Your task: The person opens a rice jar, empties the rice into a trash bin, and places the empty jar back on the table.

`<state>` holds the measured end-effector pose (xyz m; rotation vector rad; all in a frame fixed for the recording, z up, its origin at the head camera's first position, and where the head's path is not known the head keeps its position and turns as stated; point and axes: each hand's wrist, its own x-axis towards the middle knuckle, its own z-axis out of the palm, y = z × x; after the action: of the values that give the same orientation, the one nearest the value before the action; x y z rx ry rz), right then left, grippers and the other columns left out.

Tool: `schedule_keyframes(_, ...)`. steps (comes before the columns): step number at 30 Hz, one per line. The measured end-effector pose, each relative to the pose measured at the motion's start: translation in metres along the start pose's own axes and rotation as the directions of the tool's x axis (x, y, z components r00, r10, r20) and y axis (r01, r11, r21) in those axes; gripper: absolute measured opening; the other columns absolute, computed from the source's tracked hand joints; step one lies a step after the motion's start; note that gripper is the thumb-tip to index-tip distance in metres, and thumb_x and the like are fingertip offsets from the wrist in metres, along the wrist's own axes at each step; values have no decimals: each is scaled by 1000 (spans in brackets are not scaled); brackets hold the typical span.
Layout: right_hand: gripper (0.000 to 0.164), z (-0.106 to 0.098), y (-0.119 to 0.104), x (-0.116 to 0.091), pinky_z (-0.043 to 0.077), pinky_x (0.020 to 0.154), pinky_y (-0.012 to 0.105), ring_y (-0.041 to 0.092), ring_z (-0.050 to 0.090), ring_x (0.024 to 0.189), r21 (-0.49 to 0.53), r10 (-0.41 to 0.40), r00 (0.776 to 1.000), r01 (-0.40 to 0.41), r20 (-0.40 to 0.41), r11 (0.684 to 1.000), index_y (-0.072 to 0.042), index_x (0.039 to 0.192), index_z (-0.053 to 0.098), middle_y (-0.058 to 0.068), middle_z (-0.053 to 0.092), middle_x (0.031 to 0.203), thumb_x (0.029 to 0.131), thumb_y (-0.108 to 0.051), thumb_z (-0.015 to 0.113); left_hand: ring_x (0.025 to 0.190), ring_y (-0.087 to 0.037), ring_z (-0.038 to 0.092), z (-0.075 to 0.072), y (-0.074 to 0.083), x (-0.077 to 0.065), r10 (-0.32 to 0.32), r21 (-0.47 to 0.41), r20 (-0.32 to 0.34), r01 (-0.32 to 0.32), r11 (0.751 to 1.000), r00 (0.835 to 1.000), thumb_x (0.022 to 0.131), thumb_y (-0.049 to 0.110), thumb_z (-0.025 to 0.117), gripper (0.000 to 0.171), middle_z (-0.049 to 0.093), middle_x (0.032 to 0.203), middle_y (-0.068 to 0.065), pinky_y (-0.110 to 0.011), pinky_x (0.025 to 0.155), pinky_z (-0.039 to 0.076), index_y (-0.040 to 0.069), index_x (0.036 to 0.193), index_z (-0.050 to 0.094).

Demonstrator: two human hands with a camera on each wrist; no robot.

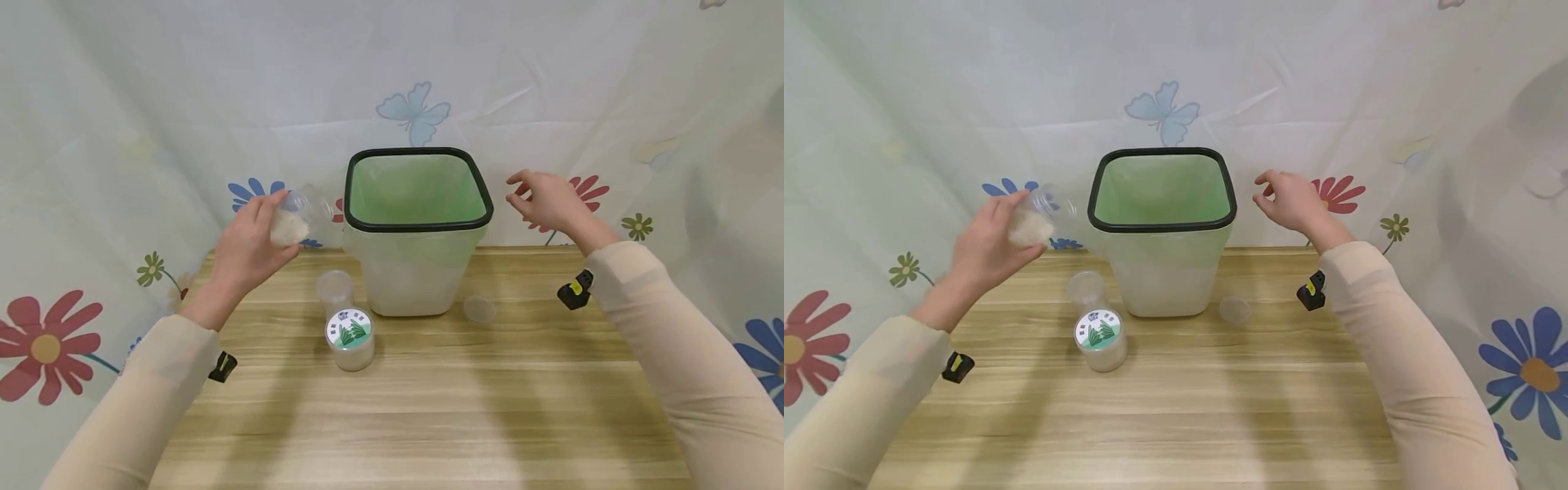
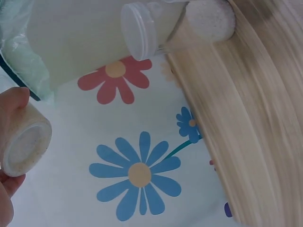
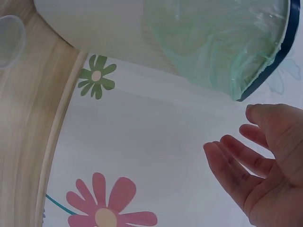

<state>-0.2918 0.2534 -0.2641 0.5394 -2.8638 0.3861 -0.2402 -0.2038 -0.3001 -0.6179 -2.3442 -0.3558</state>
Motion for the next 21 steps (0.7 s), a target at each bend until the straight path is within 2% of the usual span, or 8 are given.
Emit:
schedule_keyframes(7, 38, -6, -10, 8, 46, 82, 51, 36, 61, 85, 35, 76, 996, -78, 49, 996, 2, 122, 51, 27, 60, 109, 94, -23, 46, 95, -35, 53, -9, 1, 11, -2, 11, 16, 2, 1000, 1000, 62, 21, 83, 84, 53, 114, -20, -50, 73, 50, 8, 132, 40)
schedule_keyframes(15, 42, -9, -24, 15, 44, 85, 52, 38, 59, 94, 47, 123, 990, -127, 72, 991, 3, 122, 51, 27, 59, 111, 95, -28, 43, 94, -35, 54, -13, 5, 22, 19, 19, 6, -19, 1000, 1000, 63, 21, 83, 82, 54, 114, -19, -49, 69, 50, 9, 132, 40)
schedule_keyframes(17, 43, -10, -28, 16, 44, 86, 52, 37, 60, 92, 52, 132, 987, -137, 87, 989, 3, 123, 50, 27, 60, 111, 95, -29, 43, 94, -35, 54, -14, 5, 24, 21, 25, 11, -21, 999, 1000, 63, 22, 83, 82, 54, 114, -19, -49, 69, 50, 10, 132, 41)
schedule_keyframes(21, 46, -13, -35, 20, 46, 86, 50, 27, 67, 77, 87, 159, 976, -173, 150, 981, 2, 127, 48, 26, 59, 113, 95, -31, 43, 94, -35, 55, -14, 7, 27, 31, 38, 18, -31, 999, 999, 63, 22, 82, 82, 55, 115, -19, -49, 68, 51, 10, 132, 41)
